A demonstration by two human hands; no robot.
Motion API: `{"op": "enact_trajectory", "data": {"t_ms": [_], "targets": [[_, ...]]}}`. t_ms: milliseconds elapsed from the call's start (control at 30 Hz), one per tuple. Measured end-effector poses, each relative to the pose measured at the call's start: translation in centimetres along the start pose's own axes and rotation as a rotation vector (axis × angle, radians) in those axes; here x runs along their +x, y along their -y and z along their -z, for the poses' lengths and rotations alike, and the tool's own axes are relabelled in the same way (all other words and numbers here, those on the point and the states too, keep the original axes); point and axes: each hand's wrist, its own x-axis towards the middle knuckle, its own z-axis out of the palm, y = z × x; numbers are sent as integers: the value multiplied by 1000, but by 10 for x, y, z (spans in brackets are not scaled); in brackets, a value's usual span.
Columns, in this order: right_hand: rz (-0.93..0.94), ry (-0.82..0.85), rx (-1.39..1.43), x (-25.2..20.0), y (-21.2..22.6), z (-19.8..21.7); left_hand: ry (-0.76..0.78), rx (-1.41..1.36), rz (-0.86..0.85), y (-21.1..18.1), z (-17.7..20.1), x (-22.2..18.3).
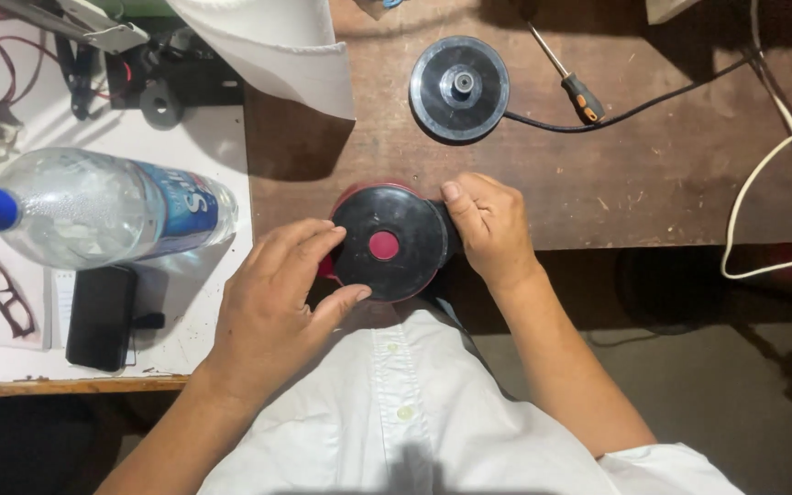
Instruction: Assembling the handle and base components onto the body of an electric kettle.
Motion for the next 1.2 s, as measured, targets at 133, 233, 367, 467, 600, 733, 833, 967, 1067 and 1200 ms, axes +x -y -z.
{"op": "enact_trajectory", "data": {"t_ms": [133,233,367,467,600,733,833,967,1067,1200], "targets": [[22,0,-37,0,-2,3,38,7,9,12,-2,-10],[34,4,-69,2,-2,4,47,22,64,19,0,-7],[18,-23,-70,1,-3,4,134,83,49,10,6,0],[6,-44,-52,3,0,4,38,151,-181,2,5,8],[29,-52,-33,4,2,5,127,250,-323,7,-8,25],[19,-63,-20,2,-3,3,190,202,-391,13,-6,35],[21,-75,-14,3,-3,2,199,240,-446,19,-9,40],[22,-70,-21,3,2,3,267,172,-446,17,-7,51],[13,-73,-16,4,-1,3,395,172,-408,7,-6,65],[21,-85,23,4,-3,0,438,275,-464,1,-4,75]]}}
